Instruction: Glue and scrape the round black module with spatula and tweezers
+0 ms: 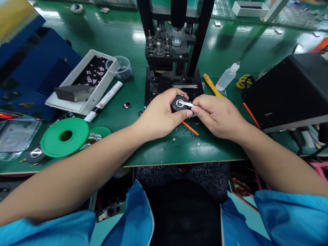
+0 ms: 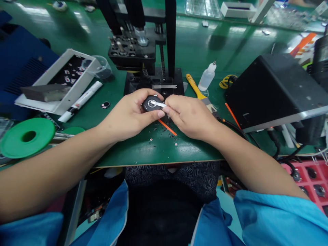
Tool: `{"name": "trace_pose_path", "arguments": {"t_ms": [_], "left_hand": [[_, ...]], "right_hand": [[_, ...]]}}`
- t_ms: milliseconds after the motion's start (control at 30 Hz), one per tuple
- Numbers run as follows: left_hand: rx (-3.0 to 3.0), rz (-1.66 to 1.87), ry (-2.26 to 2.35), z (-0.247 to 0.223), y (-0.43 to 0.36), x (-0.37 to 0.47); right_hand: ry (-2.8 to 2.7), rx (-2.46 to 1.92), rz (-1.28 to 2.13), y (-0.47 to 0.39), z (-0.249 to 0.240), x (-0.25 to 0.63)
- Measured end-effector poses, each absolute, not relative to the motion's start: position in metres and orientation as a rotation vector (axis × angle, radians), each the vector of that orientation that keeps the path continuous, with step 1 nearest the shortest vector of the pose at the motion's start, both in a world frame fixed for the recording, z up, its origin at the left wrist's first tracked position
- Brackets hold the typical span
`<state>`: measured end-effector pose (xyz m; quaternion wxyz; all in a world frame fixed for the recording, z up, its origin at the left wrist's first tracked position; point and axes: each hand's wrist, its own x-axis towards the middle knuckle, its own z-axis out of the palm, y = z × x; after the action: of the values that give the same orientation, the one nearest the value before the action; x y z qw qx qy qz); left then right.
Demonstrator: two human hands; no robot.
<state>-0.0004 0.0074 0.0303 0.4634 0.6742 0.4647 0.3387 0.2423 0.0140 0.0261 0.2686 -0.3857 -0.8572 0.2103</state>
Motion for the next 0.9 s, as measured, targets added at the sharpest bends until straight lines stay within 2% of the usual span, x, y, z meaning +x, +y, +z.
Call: {"name": "trace_pose_path", "arguments": {"t_ms": [900], "left_hand": [[1.778, 0.821, 1.231, 0.034, 0.005, 0.0039]], "right_hand": [[-2.373, -1.135, 0.489, 0.0124, 0.0269, 0.2426]]}}
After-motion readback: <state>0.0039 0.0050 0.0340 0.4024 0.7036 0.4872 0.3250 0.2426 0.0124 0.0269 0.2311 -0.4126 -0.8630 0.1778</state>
